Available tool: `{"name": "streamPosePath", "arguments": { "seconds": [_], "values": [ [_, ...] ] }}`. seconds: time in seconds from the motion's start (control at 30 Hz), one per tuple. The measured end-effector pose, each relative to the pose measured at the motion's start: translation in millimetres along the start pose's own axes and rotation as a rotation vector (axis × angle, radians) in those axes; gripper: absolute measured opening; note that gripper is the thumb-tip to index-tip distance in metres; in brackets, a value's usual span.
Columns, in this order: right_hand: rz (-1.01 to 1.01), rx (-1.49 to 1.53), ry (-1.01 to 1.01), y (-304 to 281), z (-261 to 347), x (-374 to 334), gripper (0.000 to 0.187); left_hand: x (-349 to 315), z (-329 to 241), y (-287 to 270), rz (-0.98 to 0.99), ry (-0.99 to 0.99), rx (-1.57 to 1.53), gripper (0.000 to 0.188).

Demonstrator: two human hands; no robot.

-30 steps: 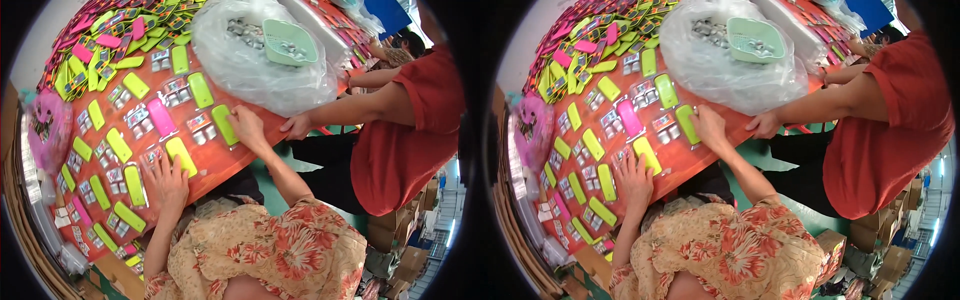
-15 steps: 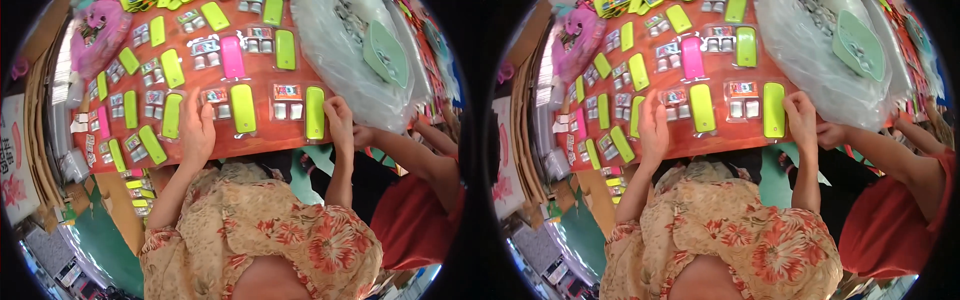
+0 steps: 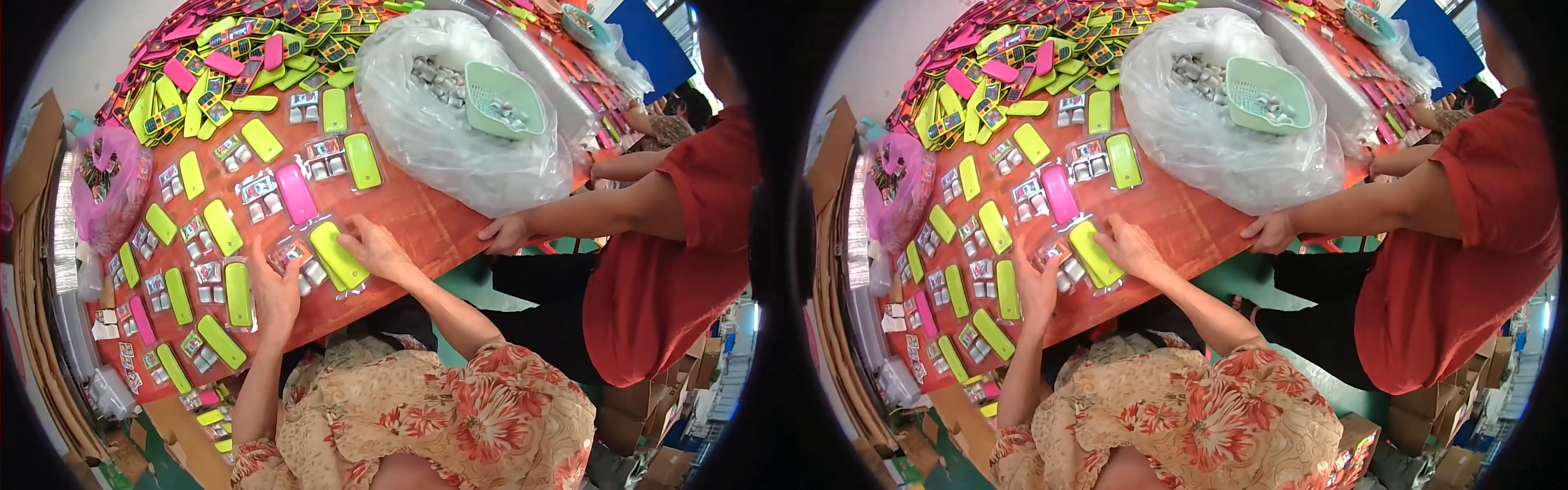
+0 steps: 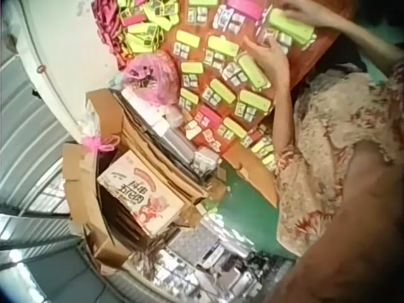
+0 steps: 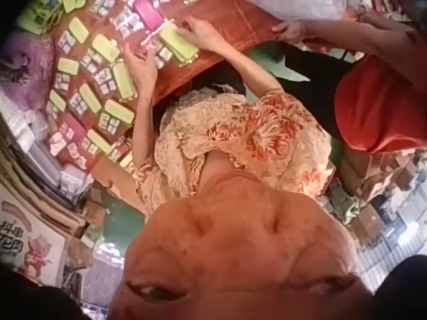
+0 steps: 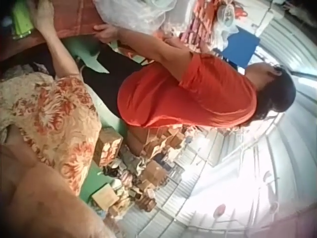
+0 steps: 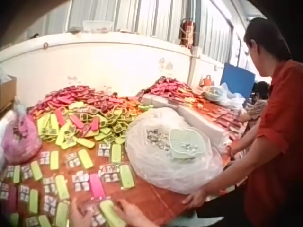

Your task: The recorder is assembling small plastic items by placing white components into clear windows on colorful plastic bases and then applying stickers.

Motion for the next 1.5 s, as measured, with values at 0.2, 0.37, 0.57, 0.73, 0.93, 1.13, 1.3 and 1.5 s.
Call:
{"name": "streamPosePath", "arguments": {
  "seconds": [0.2, 0.37, 0.57, 0.73, 0.93, 1.13, 1.3, 1.5],
  "values": [
    [0.105, 0.017, -0.038, -14, -4, -1, 0.029, 3, -6, 10, 0.023, -0.12, -0.279, 0.049],
    [0.139, 0.408, 0.162, -36, -3, -24, 0.017, 13, -21, 30, 0.06, -0.133, -0.263, 0.051],
    [0.202, 0.584, 0.007, 0, 29, -12, 0.023, 9, -9, -27, 0.038, -0.142, -0.314, 0.05],
    [0.248, 0.506, 0.036, 67, 80, 9, 0.03, 17, 60, -87, -0.034, -0.148, -0.244, 0.049],
    [0.167, 0.275, -0.285, 144, 68, 54, 0.033, 17, 121, -122, 0.096, -0.228, -0.364, 0.052],
    [0.146, 0.012, -0.151, 126, 84, 33, 0.05, 16, 107, -123, 0.11, -0.18, -0.072, 0.047],
    [0.252, 0.362, -0.196, 135, 70, 52, 0.05, 24, 113, -115, 0.135, -0.169, 0.007, 0.053],
    [0.296, 0.411, -0.129, 116, 64, 49, 0.049, 25, 119, -99, 0.111, -0.218, 0.04, 0.052]
  ]
}}
Point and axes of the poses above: each hand's wrist, its own x-axis towards the middle knuckle, its own y-axis out of the palm, z = x × y, the point moved 4 cm from there along x, towards the middle knuckle, and after that the axes turned 14 degrees about z, right-handed, at the moved point
